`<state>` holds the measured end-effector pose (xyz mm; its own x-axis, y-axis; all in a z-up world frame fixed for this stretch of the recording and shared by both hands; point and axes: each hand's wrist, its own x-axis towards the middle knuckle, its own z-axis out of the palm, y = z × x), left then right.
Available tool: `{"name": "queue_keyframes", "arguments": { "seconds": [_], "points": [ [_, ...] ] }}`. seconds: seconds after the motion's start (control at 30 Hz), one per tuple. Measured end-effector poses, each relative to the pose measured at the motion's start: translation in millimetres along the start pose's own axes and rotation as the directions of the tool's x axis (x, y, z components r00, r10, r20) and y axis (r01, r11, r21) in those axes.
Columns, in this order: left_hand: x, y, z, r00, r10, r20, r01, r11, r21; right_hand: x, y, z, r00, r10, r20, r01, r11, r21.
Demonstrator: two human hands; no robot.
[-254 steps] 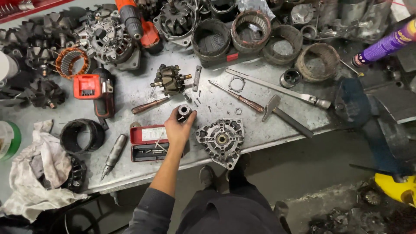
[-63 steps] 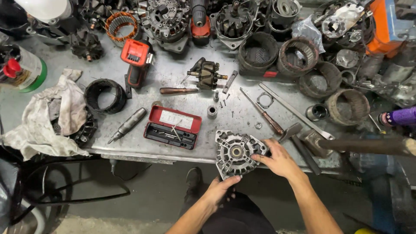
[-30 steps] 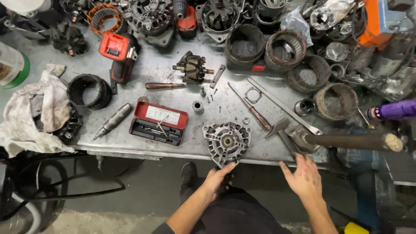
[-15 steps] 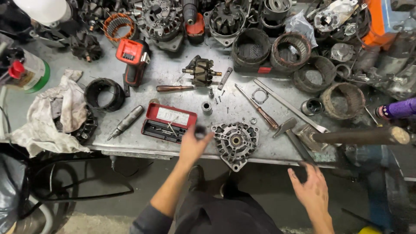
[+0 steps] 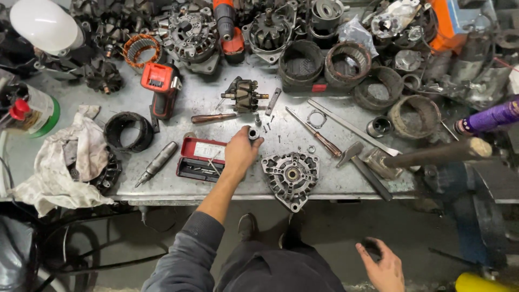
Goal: The person uses a hammer and a metal punch to tap a cylindrical component into a metal housing on a workbench. They repeatedly reposition the housing, tap the component, and inspect the fit. The person also wipes the component with a cloth and retrieves a small part from a drawer.
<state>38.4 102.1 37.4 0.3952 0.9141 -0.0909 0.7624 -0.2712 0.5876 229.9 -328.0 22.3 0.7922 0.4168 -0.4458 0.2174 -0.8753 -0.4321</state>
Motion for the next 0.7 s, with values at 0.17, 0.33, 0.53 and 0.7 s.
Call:
{"name": "queue_keyframes", "arguments": {
  "seconds": [0.17, 0.33, 0.53, 0.7],
  "points": [
    [-14.1, 21.0, -28.6, 0.992, 0.044, -0.117, -0.063, 0.984, -0.168, -6.9, 16.5, 17.1, 0.990, 0.105, 0.093, -0.107, 0.994, 0.020],
    [-35.2, 50.5, -34.6, 0.964, 0.156, 0.213, -0.108, 0.969, -0.221, -13.8, 5.1, 23.4, 0.980, 0.048, 0.191, -0.055, 0.998, 0.034],
    [-59.3, 55.4, -0.5, 0.894, 0.404, 0.191, -0.368, 0.908, -0.198, -20.8, -6.4, 28.4, 0.975, -0.033, 0.221, 0.013, 0.996, 0.090],
    [-58.3, 60.5, -2.9, 0.875, 0.426, 0.232, -0.400, 0.904, -0.152, -29.3, -6.7, 22.6, 0.970, 0.038, 0.239, -0.054, 0.997, 0.060]
  ]
}}
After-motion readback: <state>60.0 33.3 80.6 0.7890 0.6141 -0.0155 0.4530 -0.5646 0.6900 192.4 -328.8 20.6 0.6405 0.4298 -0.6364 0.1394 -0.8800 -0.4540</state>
